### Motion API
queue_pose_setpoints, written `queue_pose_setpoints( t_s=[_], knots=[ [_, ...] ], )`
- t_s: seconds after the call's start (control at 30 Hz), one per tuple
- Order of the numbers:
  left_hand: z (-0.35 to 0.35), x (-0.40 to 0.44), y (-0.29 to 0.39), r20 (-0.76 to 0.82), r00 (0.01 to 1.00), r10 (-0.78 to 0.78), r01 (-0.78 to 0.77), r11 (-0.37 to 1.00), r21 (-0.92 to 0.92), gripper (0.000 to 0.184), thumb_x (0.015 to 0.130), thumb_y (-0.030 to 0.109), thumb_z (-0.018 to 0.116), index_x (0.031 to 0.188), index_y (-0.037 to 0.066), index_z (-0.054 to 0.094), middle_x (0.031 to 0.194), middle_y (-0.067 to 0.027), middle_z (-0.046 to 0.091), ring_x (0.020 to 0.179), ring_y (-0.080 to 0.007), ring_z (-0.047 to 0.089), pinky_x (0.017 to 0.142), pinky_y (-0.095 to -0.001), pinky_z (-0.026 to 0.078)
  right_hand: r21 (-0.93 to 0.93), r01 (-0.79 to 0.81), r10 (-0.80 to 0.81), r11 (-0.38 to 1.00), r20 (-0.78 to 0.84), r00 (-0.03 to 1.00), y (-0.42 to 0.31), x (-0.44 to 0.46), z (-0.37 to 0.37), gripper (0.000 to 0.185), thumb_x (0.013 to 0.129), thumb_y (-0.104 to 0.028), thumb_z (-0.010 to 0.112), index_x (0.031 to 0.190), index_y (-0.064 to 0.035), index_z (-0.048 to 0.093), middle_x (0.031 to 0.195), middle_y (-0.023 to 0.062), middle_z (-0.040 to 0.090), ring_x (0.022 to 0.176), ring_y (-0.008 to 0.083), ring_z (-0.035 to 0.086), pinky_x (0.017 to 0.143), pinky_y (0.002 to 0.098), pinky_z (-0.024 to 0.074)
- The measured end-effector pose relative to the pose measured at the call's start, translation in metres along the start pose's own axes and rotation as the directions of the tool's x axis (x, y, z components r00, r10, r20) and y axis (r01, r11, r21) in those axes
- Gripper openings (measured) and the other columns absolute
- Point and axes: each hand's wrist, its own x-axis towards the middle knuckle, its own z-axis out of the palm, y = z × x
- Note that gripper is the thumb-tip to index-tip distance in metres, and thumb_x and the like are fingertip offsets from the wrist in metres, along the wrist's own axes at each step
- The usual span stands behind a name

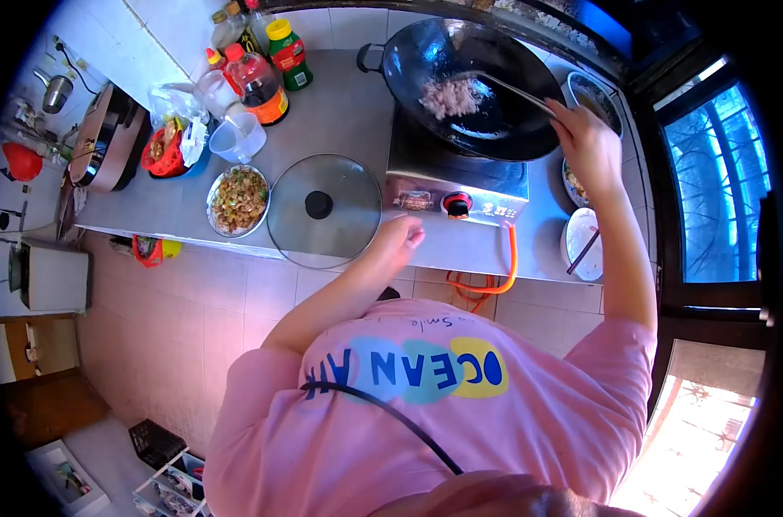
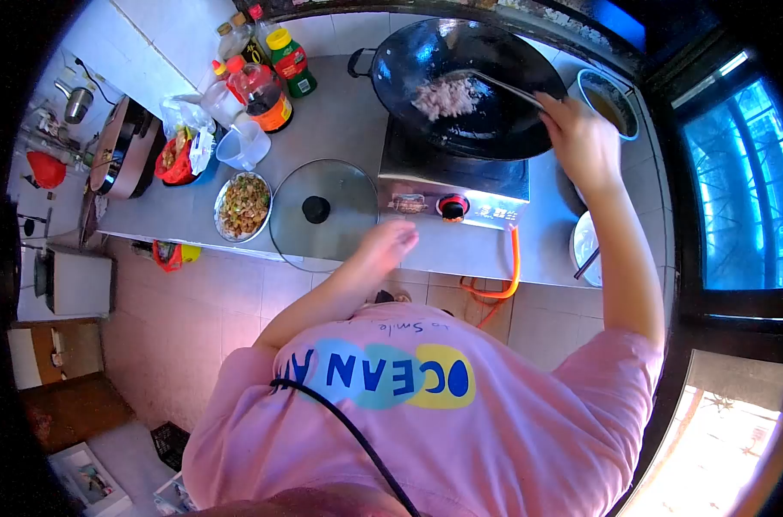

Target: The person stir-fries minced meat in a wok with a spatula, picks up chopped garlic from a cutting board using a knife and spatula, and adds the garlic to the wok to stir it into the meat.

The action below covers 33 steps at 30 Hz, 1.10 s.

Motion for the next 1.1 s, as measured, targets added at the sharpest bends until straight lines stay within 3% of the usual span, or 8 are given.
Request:
queue_pose_setpoints(
  t_s=[0.07,0.2,0.4,0.57,0.73,0.83,1.0,1.1],
  knots=[
    [0.007,0.027,-0.012,0.078,0.96,-0.268,0.278,0.9,-0.335,0.019,0.081,0.0,0.053,0.099,-0.004,0.047,0.098,-0.0138,0.049,0.092,-0.0237,0.05,0.083,-0.0328,0.045,-0.01,0.004,-0.003,1.0,0.044,0.999,-0.004,-0.021,-0.015,0.025,0.08,-0.019,0.061,0.104,-0.0182,0.065,0.072,0.0069,0.056,0.064,0.0262,0.06,0.054,0.0359,0.0471],
    [0.024,0.048,-0.03,0.083,0.966,-0.243,0.246,0.782,-0.573,0.015,0.081,-0.005,0.046,0.096,-0.005,0.046,0.096,-0.0149,0.049,0.09,-0.0246,0.05,0.084,-0.0322,0.045,-0.067,-0.089,0.094,0.994,0.063,0.994,-0.027,-0.014,-0.002,0.018,0.081,-0.019,0.059,0.098,-0.017,0.066,0.075,0.0086,0.061,0.066,0.0287,0.061,0.057,0.0384,0.0483],
    [0.028,0.052,-0.039,0.104,0.968,-0.226,0.247,0.811,-0.531,0.017,0.078,-0.007,0.046,0.095,-0.003,0.045,0.098,-0.0126,0.047,0.09,-0.022,0.049,0.089,-0.0341,0.04,0.024,-0.137,0.139,0.99,-0.077,0.987,-0.028,0.012,0.048,0.023,0.083,-0.023,0.058,0.104,-0.0175,0.063,0.079,0.0108,0.062,0.072,0.0308,0.062,0.061,0.04,0.0493],
    [0.03,0.031,-0.031,0.006,0.948,-0.317,0.271,0.801,-0.534,0.018,0.076,-0.007,0.047,0.093,-0.002,0.046,0.098,-0.0106,0.045,0.093,-0.0209,0.046,0.091,-0.036,0.038,-0.103,-0.122,0.13,0.987,0.071,0.989,-0.055,-0.027,-0.015,0.024,0.082,-0.021,0.058,0.106,-0.019,0.064,0.076,0.0083,0.059,0.069,0.0282,0.06,0.058,0.0386,0.0476],
    [0.027,0.003,-0.03,-0.003,0.948,-0.319,0.278,0.83,-0.484,0.018,0.076,-0.006,0.048,0.093,-0.001,0.046,0.098,-0.0101,0.045,0.095,-0.0213,0.045,0.094,-0.0376,0.037,-0.021,-0.096,0.098,0.995,0.113,0.989,-0.07,-0.062,-0.062,0.023,0.083,-0.019,0.058,0.105,-0.0176,0.065,0.073,0.0074,0.058,0.067,0.0258,0.06,0.058,0.0358,0.0474],
    [0.021,0.01,-0.042,0.137,0.951,-0.276,0.307,0.82,-0.483,0.018,0.072,-0.006,0.051,0.087,0.004,0.048,0.086,-0.0061,0.049,0.086,-0.0179,0.047,0.09,-0.0397,0.036,-0.157,-0.169,0.186,0.973,0.102,0.977,-0.079,-0.041,-0.031,0.021,0.084,-0.02,0.057,0.103,-0.0168,0.064,0.082,0.0109,0.063,0.07,0.0285,0.062,0.06,0.0378,0.0492],
    [0.006,-0.003,-0.032,0.139,0.914,-0.381,0.404,0.829,-0.387,0.018,0.083,0.002,0.048,0.1,-0.005,0.045,0.097,-0.0146,0.048,0.097,-0.0245,0.048,0.093,-0.0402,0.041,-0.105,-0.268,0.268,0.958,-0.015,0.963,-0.075,-0.007,0.001,0.023,0.084,-0.023,0.057,0.105,-0.0167,0.063,0.082,0.0119,0.064,0.076,0.0314,0.062,0.063,0.0411,0.0491],
    [-0.011,-0.037,-0.012,0.24,0.905,-0.352,0.421,0.821,-0.385,0.019,0.086,0.007,0.048,0.099,-0.006,0.044,0.098,-0.0163,0.049,0.097,-0.026,0.048,0.091,-0.0398,0.043,-0.099,-0.158,0.166,0.982,0.076,0.983,-0.07,-0.013,0.024,0.023,0.084,-0.023,0.056,0.105,-0.0181,0.063,0.083,0.0111,0.063,0.075,0.0313,0.062,0.062,0.0408,0.0491]
  ],
)
